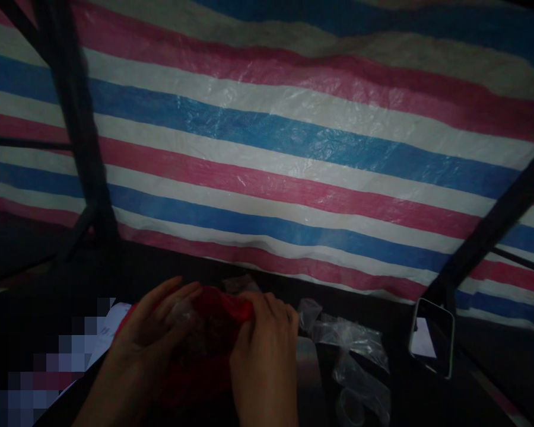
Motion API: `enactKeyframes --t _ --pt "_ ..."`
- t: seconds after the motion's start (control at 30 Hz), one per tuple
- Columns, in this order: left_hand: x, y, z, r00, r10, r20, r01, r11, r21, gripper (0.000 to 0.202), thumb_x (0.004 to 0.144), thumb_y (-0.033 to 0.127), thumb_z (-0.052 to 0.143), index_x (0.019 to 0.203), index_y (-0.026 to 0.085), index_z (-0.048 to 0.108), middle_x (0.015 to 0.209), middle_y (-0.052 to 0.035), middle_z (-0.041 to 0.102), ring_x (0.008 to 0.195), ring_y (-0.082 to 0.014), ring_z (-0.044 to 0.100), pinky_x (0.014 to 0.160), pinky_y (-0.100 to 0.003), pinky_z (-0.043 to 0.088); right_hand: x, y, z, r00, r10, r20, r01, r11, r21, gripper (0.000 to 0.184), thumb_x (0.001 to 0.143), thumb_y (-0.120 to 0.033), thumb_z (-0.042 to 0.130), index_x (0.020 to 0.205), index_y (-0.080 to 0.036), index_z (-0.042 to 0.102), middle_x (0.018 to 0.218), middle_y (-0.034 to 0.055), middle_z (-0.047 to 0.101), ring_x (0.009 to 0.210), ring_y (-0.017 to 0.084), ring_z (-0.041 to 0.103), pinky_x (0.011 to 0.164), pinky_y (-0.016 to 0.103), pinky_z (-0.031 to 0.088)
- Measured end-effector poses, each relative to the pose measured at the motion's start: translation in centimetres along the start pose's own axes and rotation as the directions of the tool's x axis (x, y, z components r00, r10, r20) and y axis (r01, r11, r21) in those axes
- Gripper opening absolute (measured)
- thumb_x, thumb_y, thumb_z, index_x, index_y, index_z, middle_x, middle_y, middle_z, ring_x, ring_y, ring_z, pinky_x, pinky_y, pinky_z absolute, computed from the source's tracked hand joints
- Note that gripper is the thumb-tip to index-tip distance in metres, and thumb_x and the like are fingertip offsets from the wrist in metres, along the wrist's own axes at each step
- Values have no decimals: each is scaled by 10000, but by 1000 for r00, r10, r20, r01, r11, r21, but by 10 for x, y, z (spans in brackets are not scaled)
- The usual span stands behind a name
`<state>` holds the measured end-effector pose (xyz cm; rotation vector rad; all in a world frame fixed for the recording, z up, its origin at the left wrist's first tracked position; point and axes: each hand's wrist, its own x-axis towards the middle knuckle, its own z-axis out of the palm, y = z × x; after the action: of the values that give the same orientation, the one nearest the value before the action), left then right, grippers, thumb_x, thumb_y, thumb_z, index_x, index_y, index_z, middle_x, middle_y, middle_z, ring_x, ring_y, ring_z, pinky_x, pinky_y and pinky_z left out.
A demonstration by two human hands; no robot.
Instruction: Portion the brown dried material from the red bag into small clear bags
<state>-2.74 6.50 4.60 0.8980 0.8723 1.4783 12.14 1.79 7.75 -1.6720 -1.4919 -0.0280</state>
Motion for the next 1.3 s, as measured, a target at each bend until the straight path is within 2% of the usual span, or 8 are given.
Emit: enactKeyframes --t 0.23,0.57,0.83,0.93,1.0,1.07,1.17,1.3 --pt "13 0 1 974 209 92 -209 978 -10 634 716 299 934 1278 342 645 1337 -12 764 1345 -217 665 1015 -251 559 0 -3 -6 999 39 -17 -38 997 71 449 849 -18 474 1064 -286 763 1096 23 779 1040 255 695 961 417 454" --pt "16 16 -8 945 -37 325 47 999 -23 622 745 200 867 1319 310 653 1458 -62 707 1317 -276 690 901 -257 609 -12 -23 11 959 -72 274 28 986 162 733 836 -141 680 1513 -385 540 1499 1 637 1422 308 510 1184 492 387" --pt "9 17 -15 922 68 382 -123 985 122 581 791 246 807 1346 316 648 1498 -79 673 1432 -298 600 1185 -408 489 -6 -18 36 963 -37 267 -4 988 153 511 889 -94 668 1350 -313 677 1294 37 787 1243 276 689 1132 479 335" --pt "5 32 -30 953 248 173 -299 849 435 516 780 350 750 1290 314 682 1426 -73 686 1353 -337 642 1132 -450 526 -4 -18 35 974 -1 225 -36 986 162 380 882 -53 669 1148 -306 764 1227 19 813 1193 259 711 1093 450 325" --pt "3 44 -44 925 360 -120 -193 720 666 586 753 509 705 1283 263 658 1291 -121 703 1087 -380 733 923 -512 611 -2 -18 35 978 38 206 -68 988 138 326 856 -28 687 1029 -287 782 1118 5 832 1120 251 727 1071 447 319" --pt "2 49 -57 957 169 -237 63 676 734 812 619 615 795 1294 205 606 1000 -116 729 711 -355 732 570 -457 587 1 -17 35 980 72 186 -95 988 120 268 861 -49 707 985 -276 777 1052 -9 831 1068 246 730 1057 445 322" --pt "-1 44 -64 980 -192 -55 192 822 537 922 517 505 930 1307 266 516 741 -7 719 582 -301 709 498 -375 552 4 -16 33 978 100 184 -122 986 113 186 886 -111 719 958 -274 773 1017 -16 830 1036 255 727 1056 452 335" --pt "-5 38 -51 980 -197 -33 200 951 236 902 493 441 973 1270 322 531 711 44 730 491 -212 661 445 -292 503 7 -15 29 975 143 172 -162 981 103 178 890 -146 705 957 -285 794 1014 4 835 1020 279 727 1067 479 361"
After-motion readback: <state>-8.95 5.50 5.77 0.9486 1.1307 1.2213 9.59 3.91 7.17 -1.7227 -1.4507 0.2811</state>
